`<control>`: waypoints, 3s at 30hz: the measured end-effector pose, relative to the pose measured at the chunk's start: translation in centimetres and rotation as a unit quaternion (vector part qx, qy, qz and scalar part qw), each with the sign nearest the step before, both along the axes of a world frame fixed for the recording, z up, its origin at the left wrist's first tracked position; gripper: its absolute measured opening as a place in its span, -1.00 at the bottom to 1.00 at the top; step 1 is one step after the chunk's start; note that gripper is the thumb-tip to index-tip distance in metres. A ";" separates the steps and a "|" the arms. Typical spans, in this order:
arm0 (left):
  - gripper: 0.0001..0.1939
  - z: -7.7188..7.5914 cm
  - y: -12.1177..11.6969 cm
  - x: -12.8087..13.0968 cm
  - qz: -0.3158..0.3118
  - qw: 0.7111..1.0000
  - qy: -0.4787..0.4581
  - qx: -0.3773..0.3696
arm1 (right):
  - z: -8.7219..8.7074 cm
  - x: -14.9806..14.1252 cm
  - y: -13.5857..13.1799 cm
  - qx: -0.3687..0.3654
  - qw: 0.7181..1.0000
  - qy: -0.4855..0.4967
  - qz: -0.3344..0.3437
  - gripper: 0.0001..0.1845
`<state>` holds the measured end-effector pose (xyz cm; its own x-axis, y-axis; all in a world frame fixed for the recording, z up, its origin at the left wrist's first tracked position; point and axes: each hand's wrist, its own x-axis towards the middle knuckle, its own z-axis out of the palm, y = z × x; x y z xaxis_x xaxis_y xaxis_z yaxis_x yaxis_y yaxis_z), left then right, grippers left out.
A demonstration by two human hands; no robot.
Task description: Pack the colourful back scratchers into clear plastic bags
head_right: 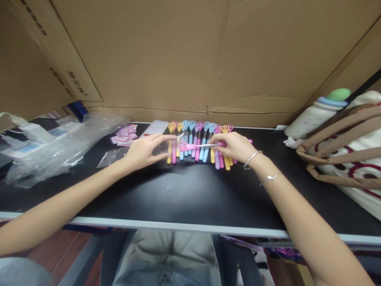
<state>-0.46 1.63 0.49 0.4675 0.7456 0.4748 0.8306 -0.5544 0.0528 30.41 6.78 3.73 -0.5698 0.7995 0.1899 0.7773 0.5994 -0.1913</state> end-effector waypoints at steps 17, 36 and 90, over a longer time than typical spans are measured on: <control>-0.48 -0.2 0.1 0.2 -0.004 1.000 0.013 -0.021 | -0.6 0.0 0.6 -0.050 0.997 0.037 0.042 -0.74; -0.51 -0.7 -0.1 0.5 -0.036 0.997 0.074 -0.005 | -0.4 -1.6 -1.1 0.023 0.998 -0.041 0.043 -0.73; -0.64 -0.9 -0.5 0.9 -0.065 0.997 0.041 0.005 | -2.2 -5.2 -3.5 -0.003 0.996 0.033 0.080 -0.77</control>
